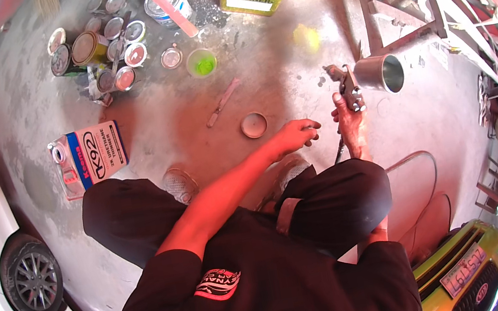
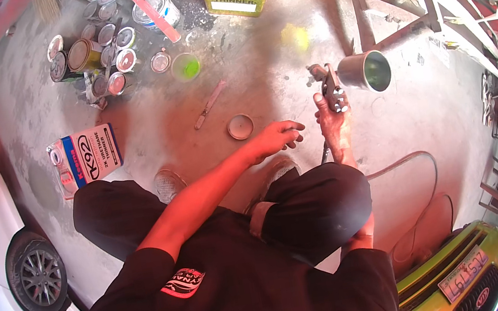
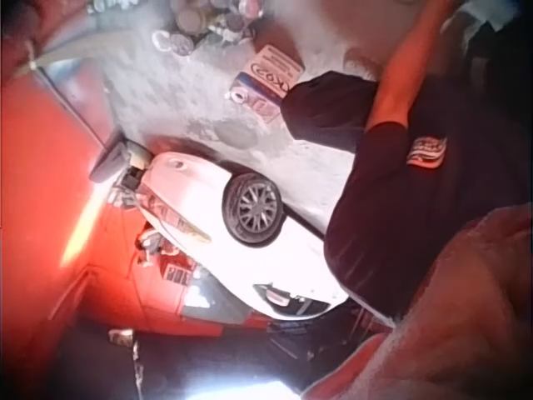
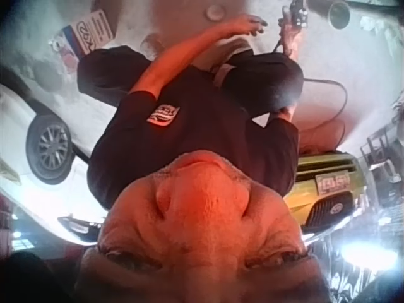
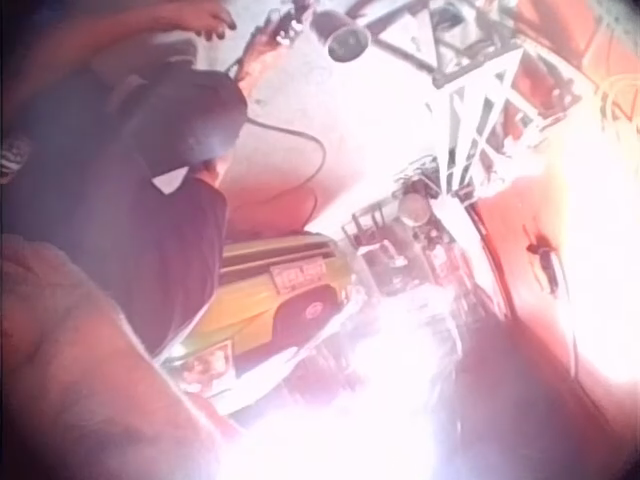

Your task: Preparing and mixing automotive paint and cleaning spray gun components.

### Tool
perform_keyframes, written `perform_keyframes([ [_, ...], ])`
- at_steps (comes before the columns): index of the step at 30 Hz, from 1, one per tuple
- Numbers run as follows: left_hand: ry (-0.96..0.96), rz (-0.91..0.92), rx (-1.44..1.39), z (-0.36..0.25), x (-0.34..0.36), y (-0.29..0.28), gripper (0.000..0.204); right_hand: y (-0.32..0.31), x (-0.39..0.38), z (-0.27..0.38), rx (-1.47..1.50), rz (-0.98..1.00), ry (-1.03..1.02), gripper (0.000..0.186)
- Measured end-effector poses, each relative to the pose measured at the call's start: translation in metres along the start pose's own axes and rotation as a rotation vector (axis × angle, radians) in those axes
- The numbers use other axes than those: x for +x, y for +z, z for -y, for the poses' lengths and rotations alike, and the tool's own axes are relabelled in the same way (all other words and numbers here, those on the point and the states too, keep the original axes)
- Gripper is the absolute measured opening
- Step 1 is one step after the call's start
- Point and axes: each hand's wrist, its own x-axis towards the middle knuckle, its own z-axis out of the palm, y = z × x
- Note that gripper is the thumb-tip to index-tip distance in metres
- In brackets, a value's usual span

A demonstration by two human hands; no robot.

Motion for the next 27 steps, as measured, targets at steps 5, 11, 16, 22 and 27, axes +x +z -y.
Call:
perform_keyframes([
  [5, 0.017, 0.003, 0.022, -0.001, 0.001, 0.006, 0.045, -0.005, 0.001, -0.010, -0.080, 0.075, 0.049, 0.056],
  [11, 0.023, 0.002, 0.009, 0.008, 0.001, 0.000, 0.044, 0.001, -0.005, -0.018, 0.004, 0.015, -0.008, 0.056],
  [16, 0.026, -0.015, -0.013, 0.015, 0.008, -0.003, 0.044, -0.026, -0.018, -0.031, -0.073, 0.046, 0.217, 0.048],
  [22, 0.011, -0.020, -0.063, 0.009, 0.011, -0.010, 0.042, -0.044, -0.037, -0.053, -0.096, 0.059, 0.318, 0.042],
  [27, -0.014, -0.018, -0.044, 0.006, 0.008, -0.008, 0.038, -0.036, -0.025, -0.039, -0.040, 0.128, 0.217, 0.043],
])
